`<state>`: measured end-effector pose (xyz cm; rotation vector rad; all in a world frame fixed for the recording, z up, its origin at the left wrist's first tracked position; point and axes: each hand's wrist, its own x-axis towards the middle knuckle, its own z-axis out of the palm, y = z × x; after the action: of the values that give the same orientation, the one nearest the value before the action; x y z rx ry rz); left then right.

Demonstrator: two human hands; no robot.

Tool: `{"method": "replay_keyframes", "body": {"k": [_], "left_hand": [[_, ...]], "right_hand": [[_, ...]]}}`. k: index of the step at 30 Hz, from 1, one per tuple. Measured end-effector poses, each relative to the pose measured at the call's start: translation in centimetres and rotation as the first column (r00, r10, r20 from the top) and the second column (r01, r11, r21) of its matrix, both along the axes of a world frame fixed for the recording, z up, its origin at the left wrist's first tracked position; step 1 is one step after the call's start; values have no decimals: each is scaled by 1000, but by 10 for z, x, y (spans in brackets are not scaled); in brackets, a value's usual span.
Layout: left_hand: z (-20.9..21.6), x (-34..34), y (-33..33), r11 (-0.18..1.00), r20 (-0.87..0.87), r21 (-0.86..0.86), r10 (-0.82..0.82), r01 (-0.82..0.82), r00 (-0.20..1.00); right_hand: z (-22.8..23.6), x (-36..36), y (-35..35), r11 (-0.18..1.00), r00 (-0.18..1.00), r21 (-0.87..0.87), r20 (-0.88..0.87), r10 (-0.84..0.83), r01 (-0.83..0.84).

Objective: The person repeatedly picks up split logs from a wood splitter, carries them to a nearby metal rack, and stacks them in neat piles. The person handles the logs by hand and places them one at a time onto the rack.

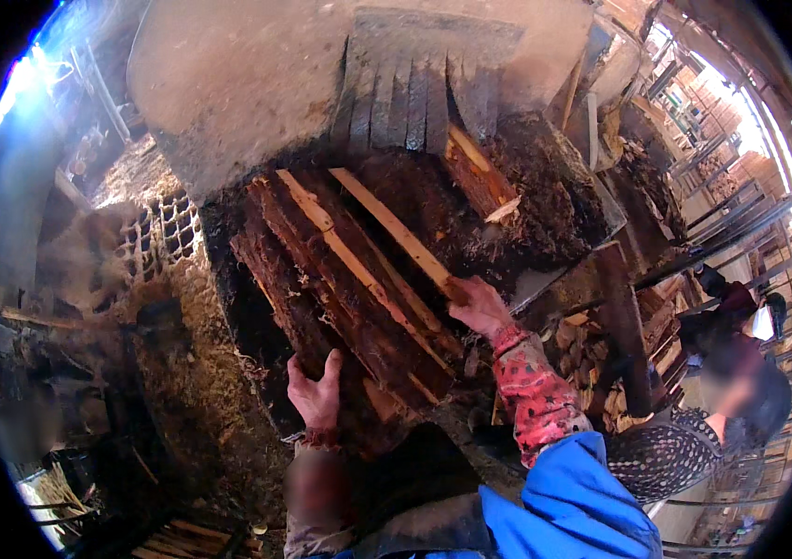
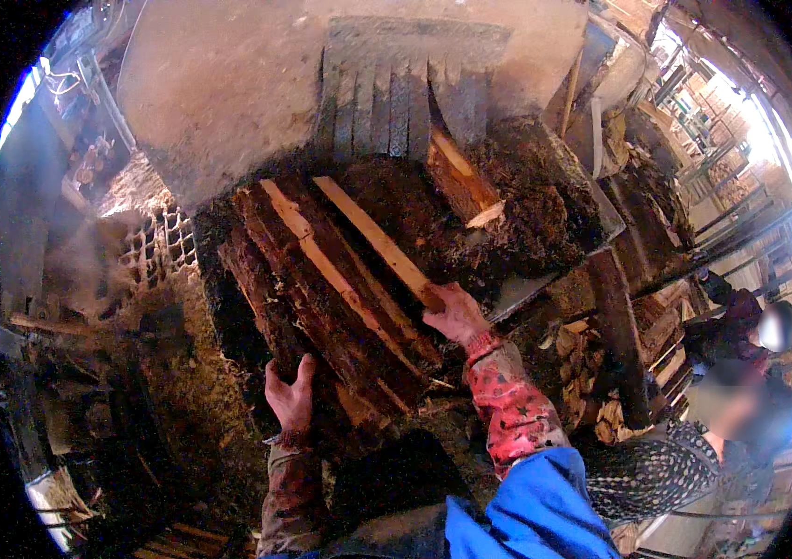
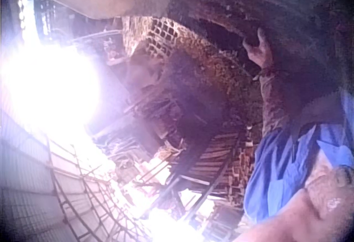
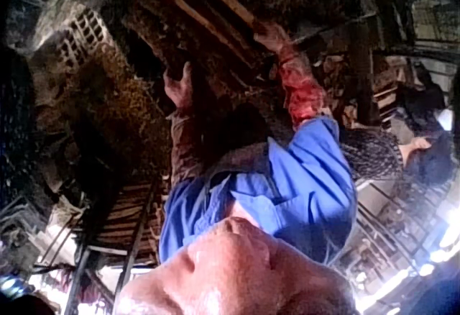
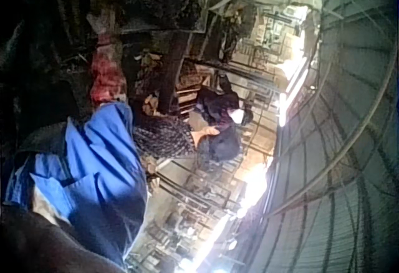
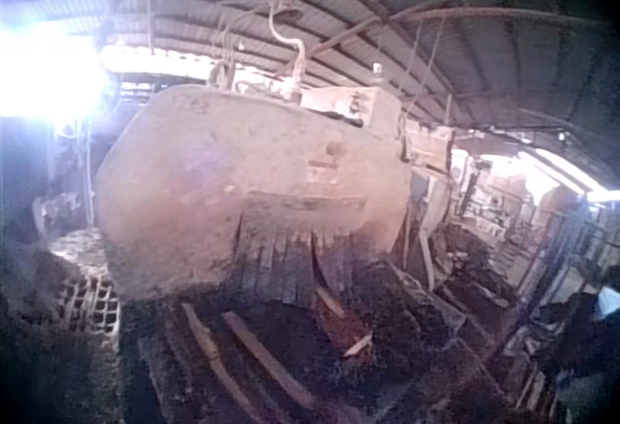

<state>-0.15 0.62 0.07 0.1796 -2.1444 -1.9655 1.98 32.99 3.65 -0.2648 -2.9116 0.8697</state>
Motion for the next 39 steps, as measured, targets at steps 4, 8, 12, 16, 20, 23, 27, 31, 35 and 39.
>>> {"method": "replay_keyframes", "body": {"k": [4,8,12,16,20,23,27,31,35,39], "left_hand": [[-9,-3,-4,997,-5,46,-69,69,998],[1,0,-2,999,19,27,-41,40,999],[0,0,-3,998,20,35,-54,53,998],[-10,-3,-3,997,-20,20,-73,73,997],[-4,-4,-4,994,20,31,-105,104,994],[-3,-4,-5,996,64,-25,-83,84,995],[0,-2,-2,999,34,-32,-38,39,999],[-3,-1,1,999,13,4,-38,37,999],[-10,-3,-1,999,2,-18,-39,39,999],[-9,-5,-6,991,4,78,-110,110,994]], "right_hand": [[-14,5,-32,948,993,-312,-117,25,-61],[-10,24,-66,988,994,-112,-39,103,-107],[-7,23,-62,973,976,-134,-143,166,-185],[-5,22,-62,972,976,-150,-146,161,-183],[5,22,-73,983,979,-108,-154,131,-149],[3,23,-85,991,984,-80,-150,95,-108],[9,32,-98,990,987,-102,-139,81,-96],[4,34,-99,996,969,-45,-236,68,-81],[13,36,-110,997,968,50,-245,62,-51],[36,47,-134,984,973,166,-209,101,-66]]}}
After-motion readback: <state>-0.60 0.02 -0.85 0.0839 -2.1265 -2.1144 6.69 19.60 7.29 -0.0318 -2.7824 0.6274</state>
